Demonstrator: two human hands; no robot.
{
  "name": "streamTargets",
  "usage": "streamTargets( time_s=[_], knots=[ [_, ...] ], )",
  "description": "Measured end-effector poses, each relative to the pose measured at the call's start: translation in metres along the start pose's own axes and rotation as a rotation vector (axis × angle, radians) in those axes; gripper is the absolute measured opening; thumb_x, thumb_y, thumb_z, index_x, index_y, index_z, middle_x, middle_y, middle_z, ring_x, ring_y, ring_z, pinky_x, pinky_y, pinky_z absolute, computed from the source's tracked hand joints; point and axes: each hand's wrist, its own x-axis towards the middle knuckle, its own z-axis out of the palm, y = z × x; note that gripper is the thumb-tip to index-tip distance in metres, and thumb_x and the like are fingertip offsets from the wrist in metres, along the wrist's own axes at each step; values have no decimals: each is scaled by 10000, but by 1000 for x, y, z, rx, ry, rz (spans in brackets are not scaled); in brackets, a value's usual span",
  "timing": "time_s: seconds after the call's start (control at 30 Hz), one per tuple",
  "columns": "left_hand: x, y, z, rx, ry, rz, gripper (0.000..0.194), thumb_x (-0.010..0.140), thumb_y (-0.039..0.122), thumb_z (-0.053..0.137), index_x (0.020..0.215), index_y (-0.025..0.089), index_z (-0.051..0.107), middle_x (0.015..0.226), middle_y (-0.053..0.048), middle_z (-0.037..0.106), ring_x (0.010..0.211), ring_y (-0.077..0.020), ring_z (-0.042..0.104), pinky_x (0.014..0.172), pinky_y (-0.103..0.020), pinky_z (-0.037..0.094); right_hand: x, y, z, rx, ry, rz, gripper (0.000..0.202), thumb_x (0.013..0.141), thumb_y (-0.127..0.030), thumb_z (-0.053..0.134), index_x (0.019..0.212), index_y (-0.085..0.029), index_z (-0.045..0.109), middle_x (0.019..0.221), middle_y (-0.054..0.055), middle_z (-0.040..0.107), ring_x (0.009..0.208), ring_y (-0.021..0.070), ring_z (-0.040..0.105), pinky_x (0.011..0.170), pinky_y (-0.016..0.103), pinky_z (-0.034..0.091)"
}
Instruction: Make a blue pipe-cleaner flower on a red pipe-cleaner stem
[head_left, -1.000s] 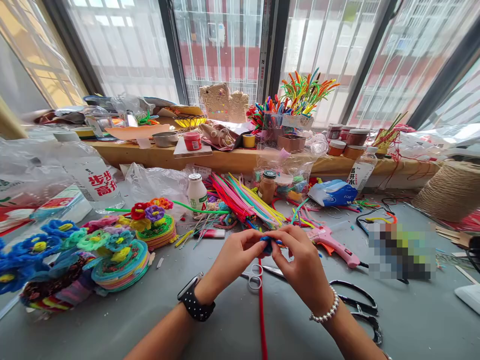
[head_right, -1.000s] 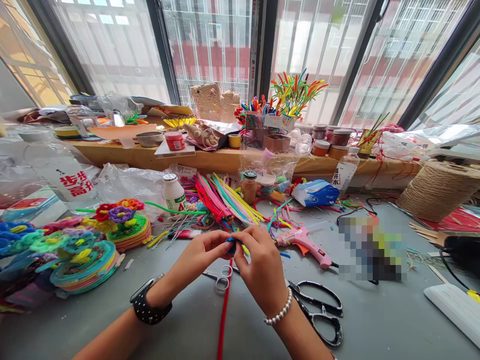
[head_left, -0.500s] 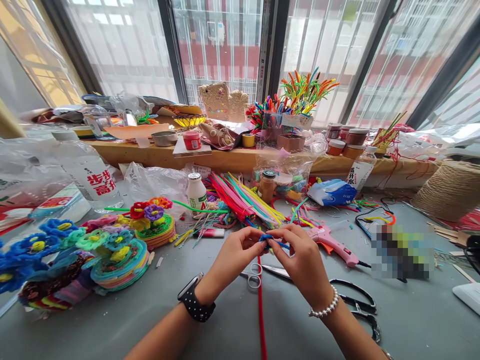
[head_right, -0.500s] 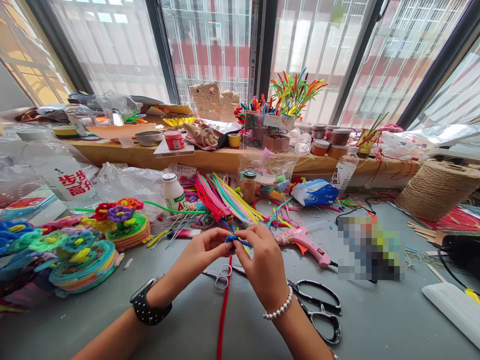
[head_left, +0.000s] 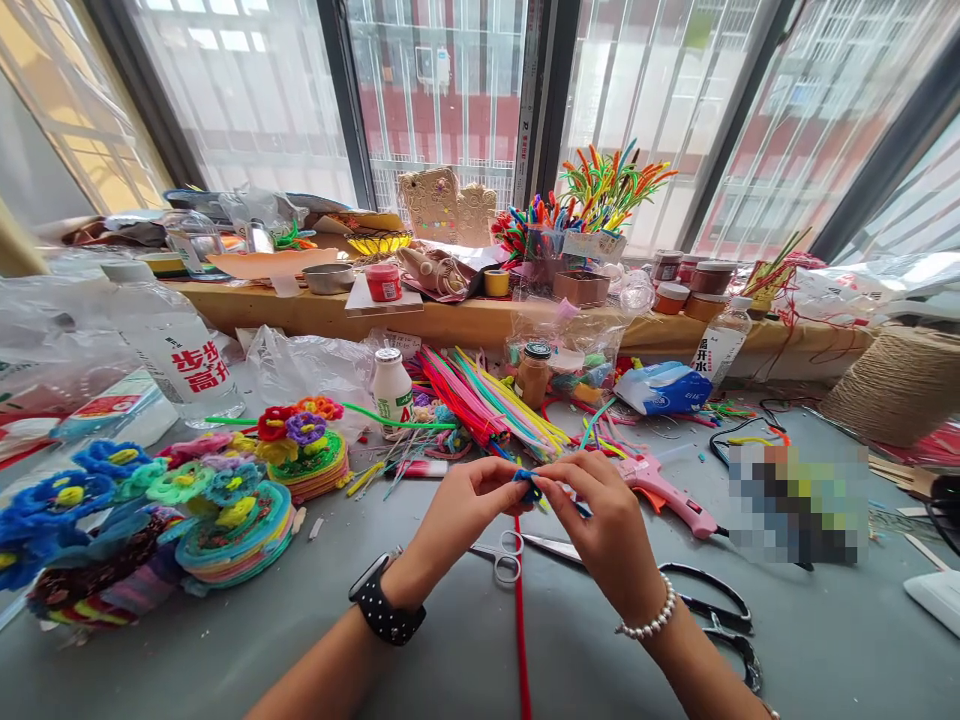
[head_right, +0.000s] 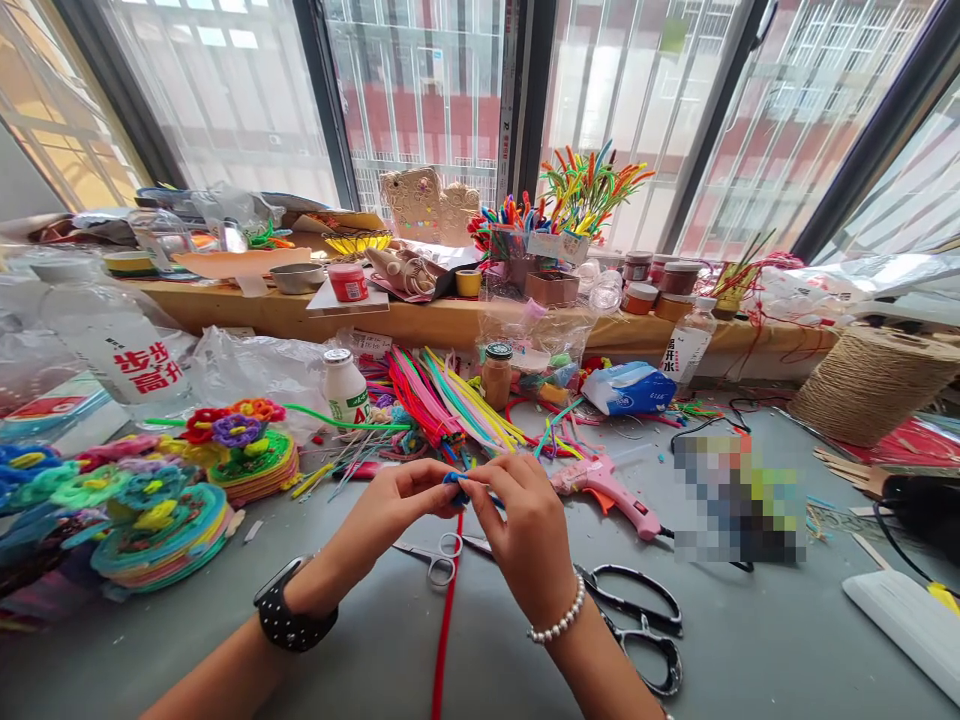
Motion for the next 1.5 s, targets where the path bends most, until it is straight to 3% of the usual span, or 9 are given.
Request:
streamTargets(
  time_s=[0.23,0.5,0.73,0.87,1.03,1.2,1.37,1.5],
  knots=[
    [1,7,-6,-101,-67,-53,214,624,286,633,760,121,613,678,-30,627,644,-132,576,633,-248,454,7,4,-15,199,-222,165,127,774,-238,500,795,-190,616,753,19,624,696,139,560,616,244,437],
    [-1,5,-7,-192,-150,-86,140,644,238,625,719,120,610,633,-15,618,596,-122,583,605,-235,449,5,1,-15,286,-269,211,122,754,-221,513,768,-168,622,731,36,638,659,147,566,616,268,449],
    [-2,3,-11,-564,-304,-315,85,603,145,634,674,117,594,582,1,602,455,-59,544,483,-160,415,9,-6,-23,465,-410,216,148,751,-269,525,719,-143,595,705,30,616,680,133,552,641,240,433],
    [-3,2,-13,-659,-348,-396,72,591,144,633,633,106,589,518,-3,578,403,-42,504,423,-138,370,9,-9,-22,570,-437,230,159,741,-281,536,694,-137,585,693,26,600,677,128,533,635,233,419],
    [-7,9,-8,-554,-306,-178,179,602,142,650,779,131,620,666,-8,598,586,-71,527,603,-186,392,6,-7,-14,703,-313,474,218,740,-342,522,719,-129,567,635,9,545,584,103,482,551,223,397],
    [-6,6,1,-292,-133,57,107,616,155,641,720,154,619,680,7,575,653,-100,487,640,-209,362,4,-9,-6,803,-280,526,231,721,-357,545,728,-128,570,618,-2,516,569,90,448,543,219,377],
    [-5,2,3,-220,-88,110,73,634,213,627,651,142,616,642,13,532,651,-113,458,657,-231,348,3,-13,-3,900,-306,564,227,705,-364,561,703,-138,558,588,-19,491,543,80,426,506,201,352],
    [-8,2,5,-317,-115,51,101,653,235,610,632,137,617,633,8,549,643,-114,461,673,-248,342,3,-16,-4,947,-320,566,224,708,-358,559,673,-137,551,582,-23,492,552,79,431,536,203,366]
  ],
)
